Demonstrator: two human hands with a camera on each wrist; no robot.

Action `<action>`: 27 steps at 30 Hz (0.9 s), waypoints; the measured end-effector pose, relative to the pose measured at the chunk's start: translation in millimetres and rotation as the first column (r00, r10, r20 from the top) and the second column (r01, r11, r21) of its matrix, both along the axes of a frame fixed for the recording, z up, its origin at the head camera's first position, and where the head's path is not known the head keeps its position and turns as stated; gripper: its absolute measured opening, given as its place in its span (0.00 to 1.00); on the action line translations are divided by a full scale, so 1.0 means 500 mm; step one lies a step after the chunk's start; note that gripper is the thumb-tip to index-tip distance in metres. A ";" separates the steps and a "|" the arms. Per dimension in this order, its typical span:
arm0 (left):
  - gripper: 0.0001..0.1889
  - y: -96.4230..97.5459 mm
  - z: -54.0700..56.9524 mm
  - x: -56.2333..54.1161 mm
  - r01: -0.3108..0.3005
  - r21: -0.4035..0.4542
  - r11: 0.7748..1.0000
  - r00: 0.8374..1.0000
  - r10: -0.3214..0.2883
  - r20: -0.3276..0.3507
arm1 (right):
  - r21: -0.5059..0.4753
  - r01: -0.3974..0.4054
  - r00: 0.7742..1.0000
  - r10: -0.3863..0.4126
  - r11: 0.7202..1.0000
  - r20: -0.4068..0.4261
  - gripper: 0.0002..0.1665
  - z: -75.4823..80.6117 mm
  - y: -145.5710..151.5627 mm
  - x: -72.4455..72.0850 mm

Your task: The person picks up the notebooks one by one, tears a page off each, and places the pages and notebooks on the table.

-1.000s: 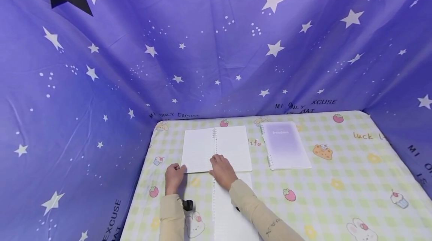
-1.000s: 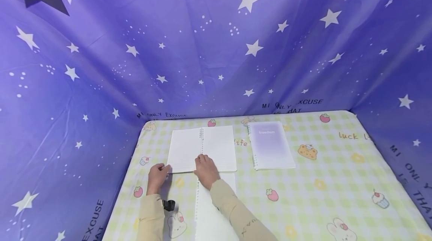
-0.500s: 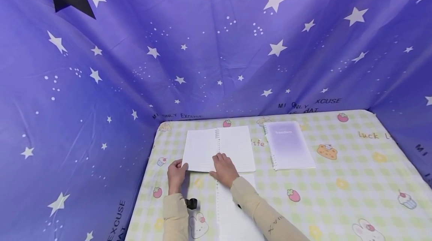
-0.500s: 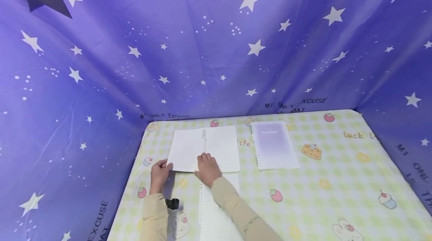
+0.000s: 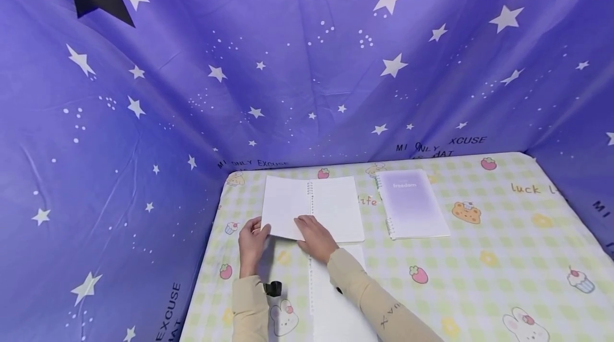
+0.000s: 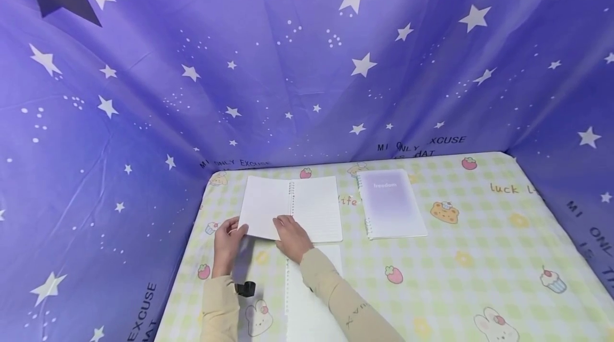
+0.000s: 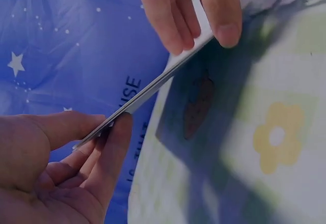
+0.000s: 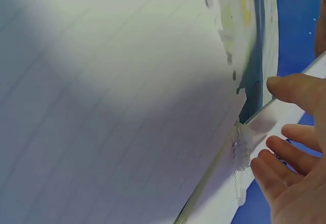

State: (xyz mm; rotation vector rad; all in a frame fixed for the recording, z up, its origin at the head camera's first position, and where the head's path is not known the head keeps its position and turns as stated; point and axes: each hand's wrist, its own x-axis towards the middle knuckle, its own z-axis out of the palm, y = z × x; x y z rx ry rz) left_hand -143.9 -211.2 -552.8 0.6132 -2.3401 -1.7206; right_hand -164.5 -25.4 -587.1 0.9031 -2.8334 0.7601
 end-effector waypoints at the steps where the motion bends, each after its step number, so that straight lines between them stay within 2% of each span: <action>1: 0.18 0.002 0.003 0.001 0.007 0.003 1.000 1.000 -0.007 -0.004 | -0.013 -0.004 1.000 0.005 1.000 0.006 0.34 0.000 0.000 0.002; 10: 0.20 0.026 0.030 0.003 0.096 0.067 0.993 0.990 -0.088 -0.106 | -0.112 0.020 0.999 -0.015 0.994 0.048 0.37 -0.003 0.002 0.011; 17: 0.19 0.043 0.033 0.018 0.117 0.125 0.985 0.988 -0.103 -0.111 | -0.189 0.023 0.995 -0.004 0.982 0.104 0.37 -0.013 0.006 0.028; 22: 0.20 0.060 0.042 0.014 0.193 0.142 0.971 0.969 -0.166 -0.185 | -0.233 0.067 0.993 -0.043 0.970 0.106 0.37 -0.006 0.010 0.025; 27: 0.19 0.078 0.041 0.016 0.256 0.132 0.958 0.948 -0.222 -0.228 | -0.273 0.076 0.988 -0.035 0.959 0.153 0.38 0.002 0.020 0.024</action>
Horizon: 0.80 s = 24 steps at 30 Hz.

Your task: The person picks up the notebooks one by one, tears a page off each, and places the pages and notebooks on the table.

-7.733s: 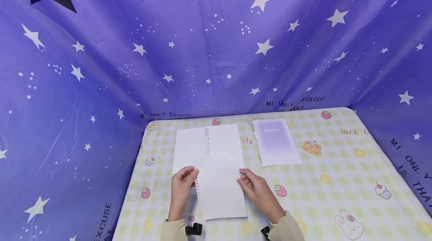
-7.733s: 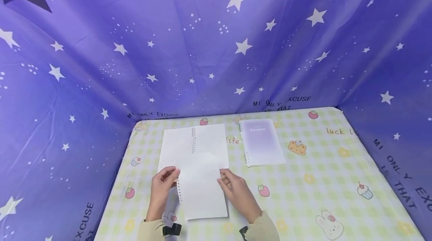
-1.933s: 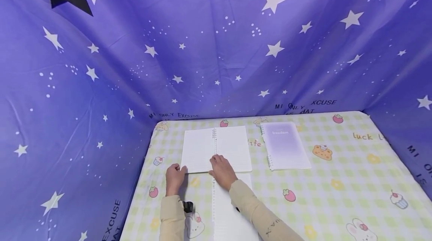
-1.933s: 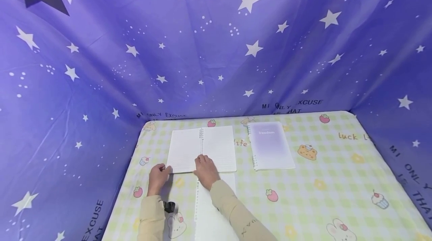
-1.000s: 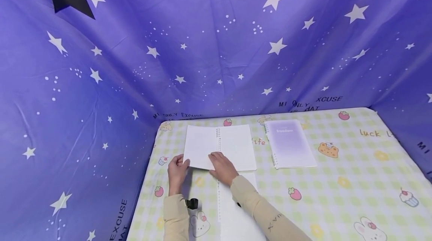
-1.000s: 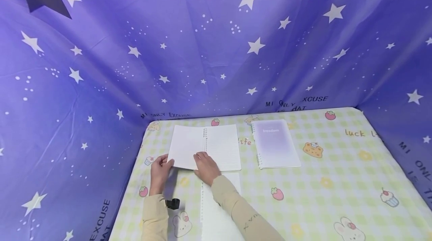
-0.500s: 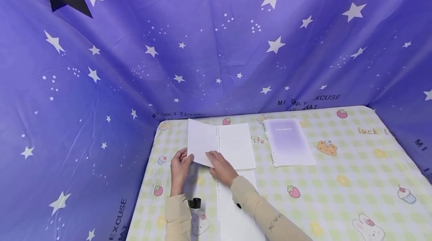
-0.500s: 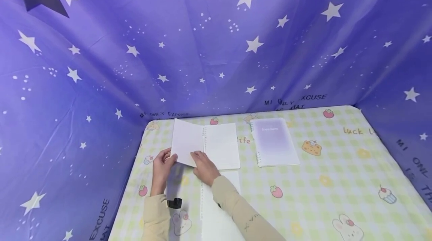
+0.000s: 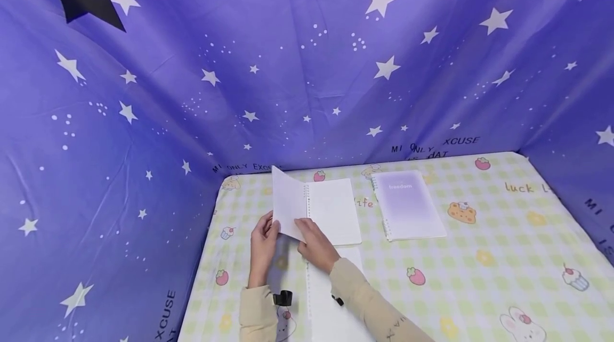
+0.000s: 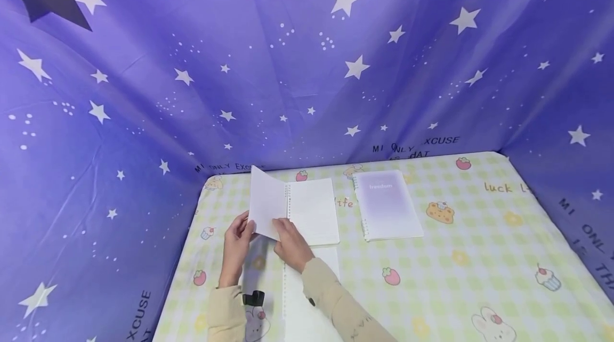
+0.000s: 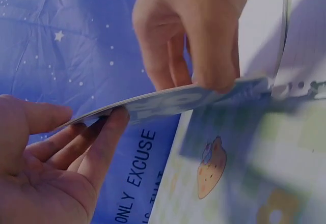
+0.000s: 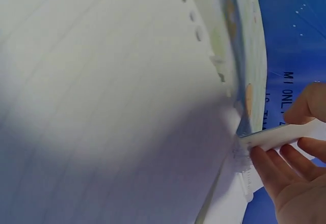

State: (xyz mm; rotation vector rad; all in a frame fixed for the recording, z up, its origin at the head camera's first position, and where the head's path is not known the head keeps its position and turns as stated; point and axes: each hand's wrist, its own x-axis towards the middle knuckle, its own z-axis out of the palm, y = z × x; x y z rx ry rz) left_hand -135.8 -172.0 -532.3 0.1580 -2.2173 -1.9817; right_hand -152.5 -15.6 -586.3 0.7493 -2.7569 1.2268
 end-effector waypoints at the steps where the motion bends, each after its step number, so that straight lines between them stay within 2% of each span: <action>1: 0.19 0.003 -0.002 0.001 0.016 0.000 1.000 1.000 -0.016 -0.003 | -0.011 0.001 1.000 -0.001 1.000 0.002 0.39 0.001 0.002 0.001; 5: 0.20 0.015 -0.009 0.004 0.080 0.014 0.997 0.996 -0.079 -0.026 | -0.057 0.008 1.000 -0.008 0.998 0.002 0.38 0.009 0.008 0.004; 10: 0.22 0.028 -0.011 0.005 0.115 0.044 0.992 0.993 -0.113 -0.030 | -0.096 0.015 1.000 -0.016 0.995 -0.012 0.39 0.020 0.007 0.005; 13: 0.22 0.036 -0.011 0.006 0.121 0.050 0.991 0.992 -0.120 -0.029 | -0.120 0.029 0.999 -0.034 0.992 -0.039 0.39 0.031 0.008 0.007; 18: 0.21 0.050 -0.009 0.006 0.095 0.062 0.994 0.995 -0.094 -0.010 | -0.147 0.038 0.994 -0.053 0.988 -0.099 0.41 0.048 0.012 0.008; 22: 0.20 0.062 -0.008 0.005 0.085 0.040 0.996 0.996 -0.085 -0.011 | -0.179 0.041 0.993 -0.060 0.983 -0.099 0.42 0.061 0.018 0.006; 24: 0.20 0.069 0.000 0.008 0.089 0.020 0.996 0.996 -0.089 -0.004 | -0.201 0.044 0.994 -0.063 0.979 -0.087 0.43 0.066 0.022 0.006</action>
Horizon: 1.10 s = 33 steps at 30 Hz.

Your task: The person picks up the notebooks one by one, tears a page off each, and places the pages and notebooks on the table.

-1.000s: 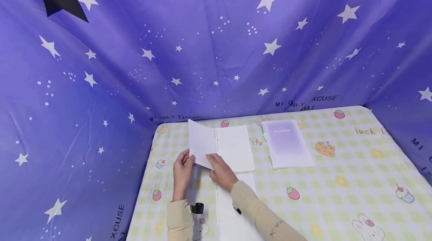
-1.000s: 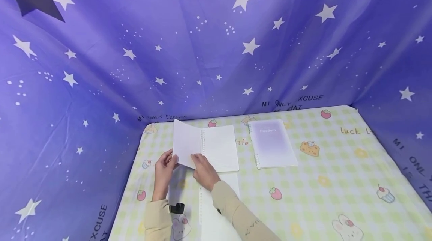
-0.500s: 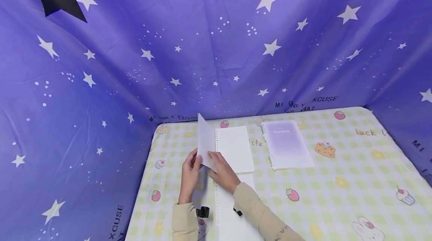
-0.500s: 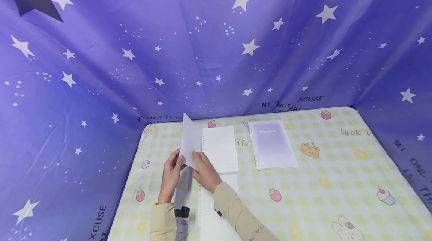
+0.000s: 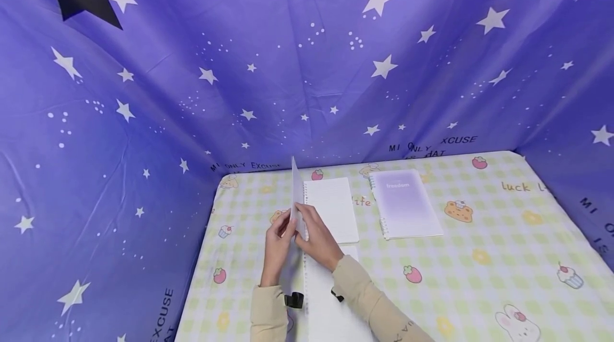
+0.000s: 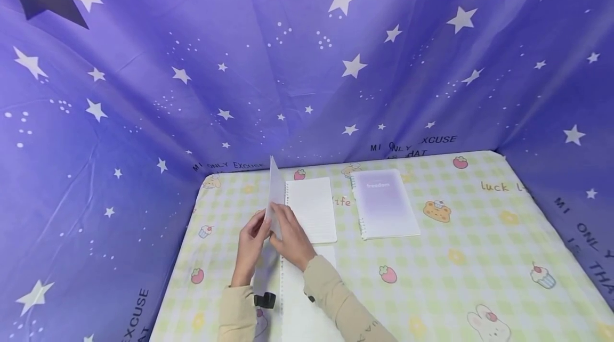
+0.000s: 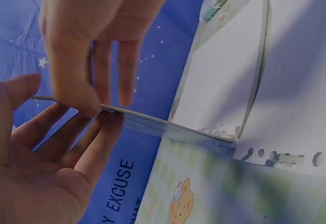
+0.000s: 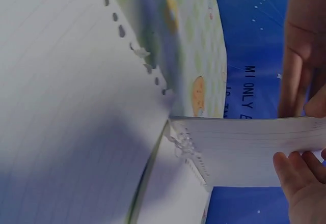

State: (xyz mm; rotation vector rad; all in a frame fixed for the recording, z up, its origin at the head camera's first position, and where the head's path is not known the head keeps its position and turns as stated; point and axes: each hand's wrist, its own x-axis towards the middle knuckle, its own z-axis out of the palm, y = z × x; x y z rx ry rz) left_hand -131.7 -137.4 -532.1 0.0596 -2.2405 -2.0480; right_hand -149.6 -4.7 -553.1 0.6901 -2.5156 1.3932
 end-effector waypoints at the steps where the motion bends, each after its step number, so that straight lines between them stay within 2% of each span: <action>1: 0.20 0.003 0.006 0.003 0.006 -0.005 1.000 1.000 -0.006 -0.006 | -0.013 0.001 1.000 -0.001 1.000 0.002 0.43 0.003 0.002 0.000; 6: 0.20 0.016 0.043 0.017 0.060 -0.051 0.997 0.998 -0.059 0.022 | -0.038 0.012 1.000 -0.013 0.999 -0.027 0.44 0.013 0.014 0.002; 11: 0.20 0.022 0.044 0.021 0.136 -0.105 0.985 0.990 -0.131 0.051 | -0.040 0.043 0.999 -0.044 0.998 -0.024 0.42 0.018 0.033 0.007; 15: 0.21 0.028 0.039 0.023 0.176 -0.104 0.979 0.983 -0.169 0.072 | -0.070 0.059 0.998 -0.058 0.996 0.014 0.40 0.018 0.049 0.011; 18: 0.21 0.031 0.029 0.020 0.192 -0.084 0.978 0.979 -0.184 0.092 | -0.092 0.064 0.998 -0.061 0.994 0.034 0.39 0.016 0.059 0.014; 19: 0.21 0.032 0.019 0.016 0.192 -0.083 0.978 0.978 -0.184 0.100 | -0.094 0.067 0.997 -0.064 0.993 0.033 0.39 0.015 0.063 0.014; 26: 0.22 0.037 -0.065 -0.007 0.186 -0.140 0.973 0.981 -0.174 0.090 | -0.105 0.100 0.993 -0.093 0.989 0.071 0.38 0.010 0.093 0.019; 30: 0.22 0.038 -0.084 -0.005 0.206 -0.150 0.967 0.975 -0.190 0.117 | -0.135 0.126 0.991 -0.118 0.983 0.063 0.36 0.005 0.106 0.022; 33: 0.22 0.038 -0.091 -0.001 0.227 -0.247 0.942 0.972 -0.201 0.126 | -0.141 0.150 0.987 -0.140 0.979 0.075 0.35 0.001 0.115 0.027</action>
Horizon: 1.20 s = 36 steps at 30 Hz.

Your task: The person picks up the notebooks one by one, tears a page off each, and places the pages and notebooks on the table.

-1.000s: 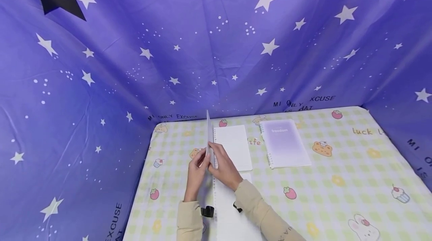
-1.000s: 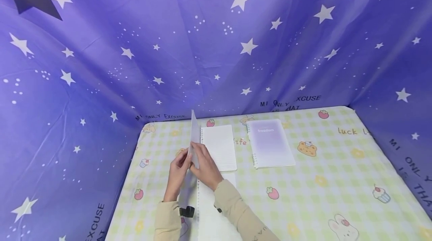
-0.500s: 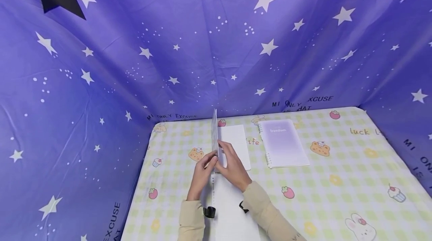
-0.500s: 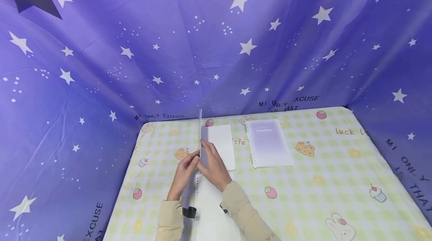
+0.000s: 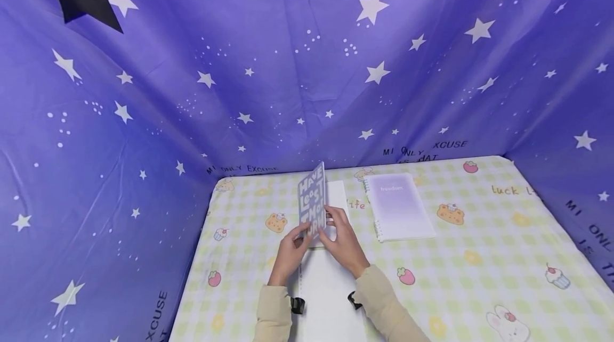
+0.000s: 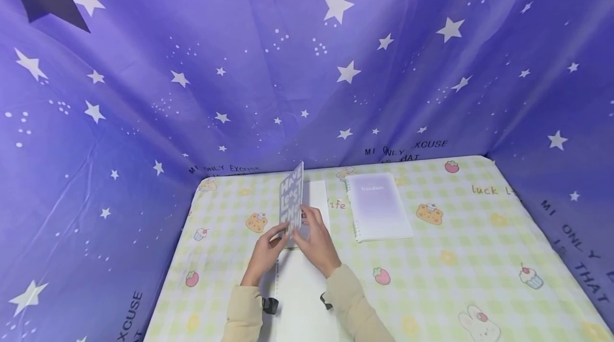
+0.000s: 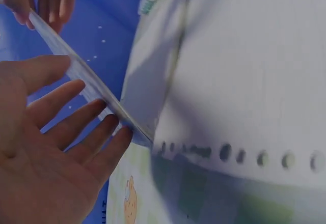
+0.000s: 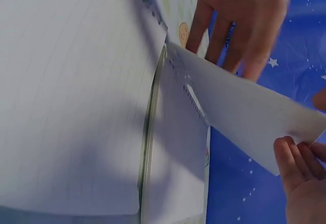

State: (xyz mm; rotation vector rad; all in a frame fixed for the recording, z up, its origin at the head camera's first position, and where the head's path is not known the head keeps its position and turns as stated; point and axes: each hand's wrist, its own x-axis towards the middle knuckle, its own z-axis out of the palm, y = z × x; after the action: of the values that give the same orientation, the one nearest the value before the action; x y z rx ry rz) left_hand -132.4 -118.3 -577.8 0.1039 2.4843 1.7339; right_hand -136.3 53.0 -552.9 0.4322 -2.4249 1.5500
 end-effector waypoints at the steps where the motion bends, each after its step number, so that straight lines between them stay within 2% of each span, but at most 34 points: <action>1: 0.23 0.000 -0.002 0.001 0.014 -0.042 0.999 1.000 -0.014 -0.018 | 0.002 0.008 1.000 -0.008 1.000 0.009 0.35 -0.003 0.004 0.002; 4: 0.23 0.003 -0.006 0.002 0.033 -0.156 0.987 0.998 -0.041 -0.048 | -0.011 0.036 0.998 -0.035 0.999 0.057 0.35 -0.009 0.017 0.006; 13: 0.25 0.007 -0.009 -0.003 0.056 -0.315 0.947 0.993 -0.085 -0.078 | 0.097 0.141 0.974 -0.156 0.985 0.165 0.36 -0.045 0.054 0.018; 18: 0.25 0.011 -0.012 -0.003 0.058 -0.372 0.926 0.991 -0.099 -0.093 | 0.144 0.153 0.967 -0.178 0.978 0.184 0.37 -0.066 0.067 0.021; 27: 0.22 0.021 -0.016 -0.010 0.052 -0.466 0.883 0.994 -0.091 -0.062 | 0.175 0.154 0.947 -0.196 0.973 0.255 0.33 -0.095 0.078 0.017; 29: 0.22 0.023 -0.015 -0.010 0.045 -0.484 0.874 0.994 -0.086 -0.062 | 0.189 0.152 0.945 -0.199 0.970 0.259 0.32 -0.100 0.078 0.016; 36: 0.22 0.027 -0.014 -0.010 0.025 -0.538 0.843 0.992 -0.086 -0.090 | 0.226 0.182 0.956 -0.226 0.957 0.189 0.28 -0.108 0.073 0.017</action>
State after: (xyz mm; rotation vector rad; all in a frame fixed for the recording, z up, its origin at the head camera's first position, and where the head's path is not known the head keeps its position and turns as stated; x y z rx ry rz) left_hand -137.3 -105.0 -584.9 0.2239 2.9087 0.9706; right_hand -128.0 89.5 -607.0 0.0441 -2.7062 1.3232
